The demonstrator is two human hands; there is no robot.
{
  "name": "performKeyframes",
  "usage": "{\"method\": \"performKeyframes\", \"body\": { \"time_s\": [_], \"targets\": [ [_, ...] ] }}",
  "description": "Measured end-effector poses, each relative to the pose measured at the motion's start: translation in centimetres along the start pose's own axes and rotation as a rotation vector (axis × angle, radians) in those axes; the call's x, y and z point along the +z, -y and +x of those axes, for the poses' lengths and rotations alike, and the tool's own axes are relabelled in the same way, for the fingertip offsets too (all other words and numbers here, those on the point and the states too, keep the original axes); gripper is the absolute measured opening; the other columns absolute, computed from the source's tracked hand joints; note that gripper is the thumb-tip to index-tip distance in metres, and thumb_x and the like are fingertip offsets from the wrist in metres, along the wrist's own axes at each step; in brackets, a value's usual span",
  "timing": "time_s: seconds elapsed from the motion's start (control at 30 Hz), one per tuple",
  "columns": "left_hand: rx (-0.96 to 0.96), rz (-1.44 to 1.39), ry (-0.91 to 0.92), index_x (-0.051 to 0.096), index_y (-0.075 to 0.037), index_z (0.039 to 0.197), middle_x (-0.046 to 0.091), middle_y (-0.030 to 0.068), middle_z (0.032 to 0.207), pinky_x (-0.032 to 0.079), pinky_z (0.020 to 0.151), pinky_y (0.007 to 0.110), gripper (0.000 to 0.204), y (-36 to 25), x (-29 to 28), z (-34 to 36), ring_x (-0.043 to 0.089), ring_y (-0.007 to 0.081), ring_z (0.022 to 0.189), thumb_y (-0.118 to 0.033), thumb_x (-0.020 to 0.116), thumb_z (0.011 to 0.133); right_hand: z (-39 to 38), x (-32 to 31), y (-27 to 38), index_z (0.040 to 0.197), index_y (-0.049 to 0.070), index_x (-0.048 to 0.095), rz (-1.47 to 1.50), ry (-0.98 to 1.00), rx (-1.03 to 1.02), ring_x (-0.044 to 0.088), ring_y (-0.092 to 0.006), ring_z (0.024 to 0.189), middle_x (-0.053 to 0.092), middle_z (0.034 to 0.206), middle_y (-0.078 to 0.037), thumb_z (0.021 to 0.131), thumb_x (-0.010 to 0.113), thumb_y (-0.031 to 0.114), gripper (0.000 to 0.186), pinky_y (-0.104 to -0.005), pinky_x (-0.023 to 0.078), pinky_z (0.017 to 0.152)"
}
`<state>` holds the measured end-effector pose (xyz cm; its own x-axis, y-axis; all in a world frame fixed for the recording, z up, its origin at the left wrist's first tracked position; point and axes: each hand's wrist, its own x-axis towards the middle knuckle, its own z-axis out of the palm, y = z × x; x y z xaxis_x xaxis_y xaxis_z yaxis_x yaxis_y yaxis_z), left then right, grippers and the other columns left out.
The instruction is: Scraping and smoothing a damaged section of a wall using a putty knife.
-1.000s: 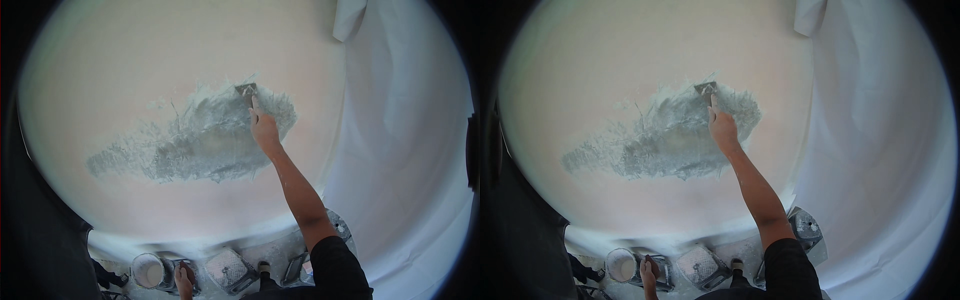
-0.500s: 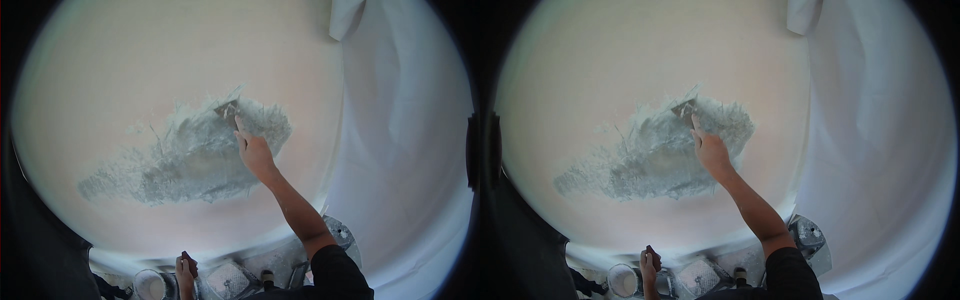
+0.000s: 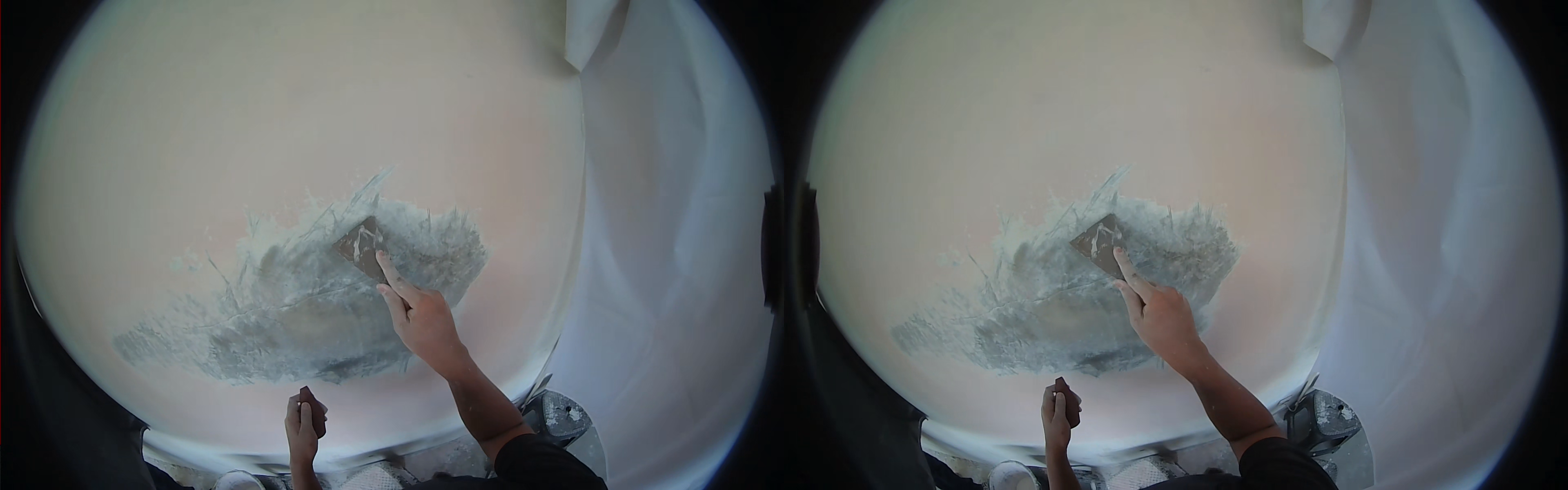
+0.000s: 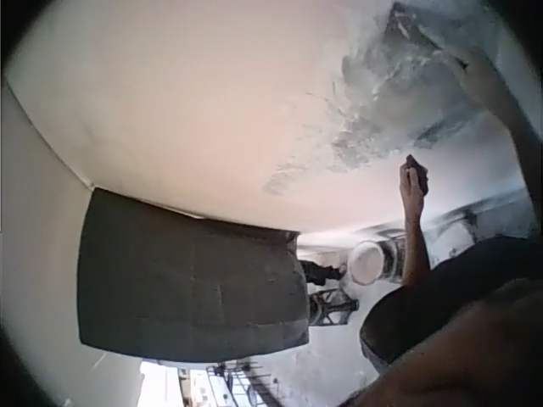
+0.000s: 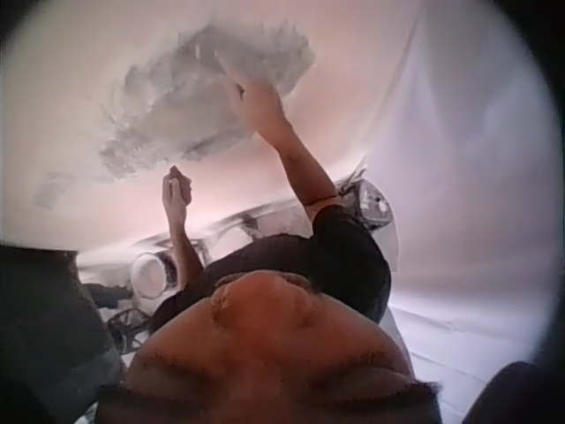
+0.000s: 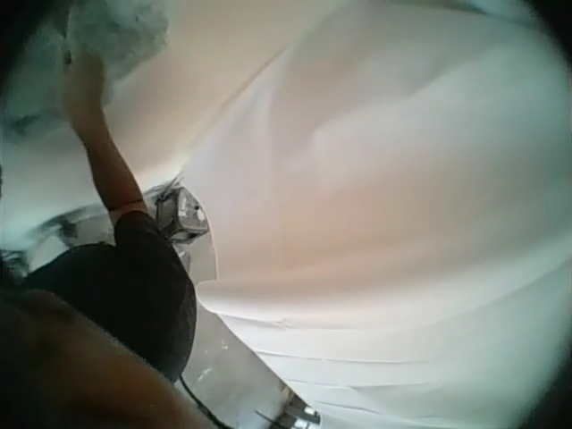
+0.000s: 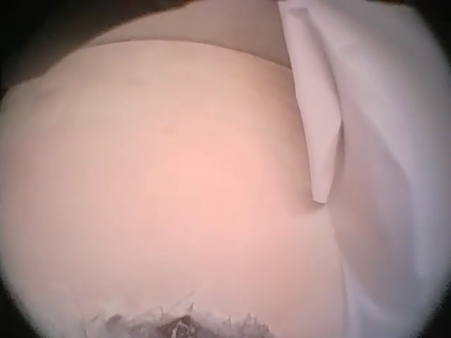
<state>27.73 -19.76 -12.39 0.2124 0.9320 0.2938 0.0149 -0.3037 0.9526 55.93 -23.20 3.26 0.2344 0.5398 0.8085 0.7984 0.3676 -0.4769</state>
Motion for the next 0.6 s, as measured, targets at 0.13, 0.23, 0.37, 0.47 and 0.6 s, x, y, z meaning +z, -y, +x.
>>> {"method": "performKeyframes", "body": {
  "time_s": [0.13, 0.23, 0.37, 0.47, 0.6],
  "targets": [
    [0.013, 0.029, 0.062, 0.052, -0.002, 0.11, 0.063, 0.0072, 0.08, 0.047, 0.058, 0.026, 0.025, 1.2, 1.1, 1.2, 0.059, 0.0125, 0.065, -0.024, 0.041, 0.108, -1.7, -1.4, -0.7, 0.148, 0.016, 0.049, 0.197, 0.101, 0.121, 0.041, -0.02, 0.051, 0.04, 0.061, -0.014, 0.1, 0.06, 0.015, 0.05, -0.0313, 0.04, 0.052],
    [0.017, 0.017, -0.011, 0.051, -0.002, 0.114, 0.063, 0.008, 0.081, 0.048, 0.058, 0.027, 0.025, 3.8, 1.0, 1.3, 0.059, 0.0135, 0.064, -0.023, 0.04, 0.109, -4.8, -0.2, -2.6, 0.147, 0.014, 0.051, 0.33, 0.154, 0.203, 0.031, -0.0083, 0.055, 0.028, 0.062, -0.008, 0.101, 0.059, 0.012, 0.047, -0.0248, 0.036, 0.052],
    [0.009, 0.032, 0.009, 0.051, -0.003, 0.112, 0.058, 0.006, 0.077, 0.048, 0.062, 0.027, 0.021, 3.5, 2.2, 2.0, 0.055, 0.0124, 0.065, -0.022, 0.045, 0.107, -7.4, -0.4, -3.9, 0.148, 0.014, 0.05, 0.42, 0.304, 0.332, 0.031, -0.009, 0.057, 0.027, 0.062, -0.006, 0.101, 0.059, 0.013, 0.048, -0.0248, 0.036, 0.054],
    [0.018, -0.001, 0.076, 0.05, -0.002, 0.114, 0.057, 0.0049, 0.077, 0.047, 0.062, 0.027, 0.017, 3.3, 3.2, 3.1, 0.055, 0.0119, 0.065, -0.015, 0.05, 0.103, -9.0, -0.5, -5.4, 0.148, 0.015, 0.05, 0.444, 0.33, 0.354, 0.031, -0.0095, 0.057, 0.028, 0.061, -0.005, 0.101, 0.059, 0.015, 0.048, -0.0249, 0.036, 0.054],
    [0.135, 0.046, 0.064, 0.05, -0.001, 0.118, 0.054, 0.0026, 0.077, 0.045, 0.06, 0.025, 0.026, 3.4, 4.1, 4.1, 0.052, 0.0105, 0.062, -0.007, 0.058, 0.094, -10.3, -1.1, -7.0, 0.148, 0.017, 0.05, 0.441, 0.339, 0.34, 0.031, -0.0108, 0.055, 0.03, 0.06, -0.007, 0.101, 0.059, 0.015, 0.048, -0.0259, 0.037, 0.055]
  ]
}}
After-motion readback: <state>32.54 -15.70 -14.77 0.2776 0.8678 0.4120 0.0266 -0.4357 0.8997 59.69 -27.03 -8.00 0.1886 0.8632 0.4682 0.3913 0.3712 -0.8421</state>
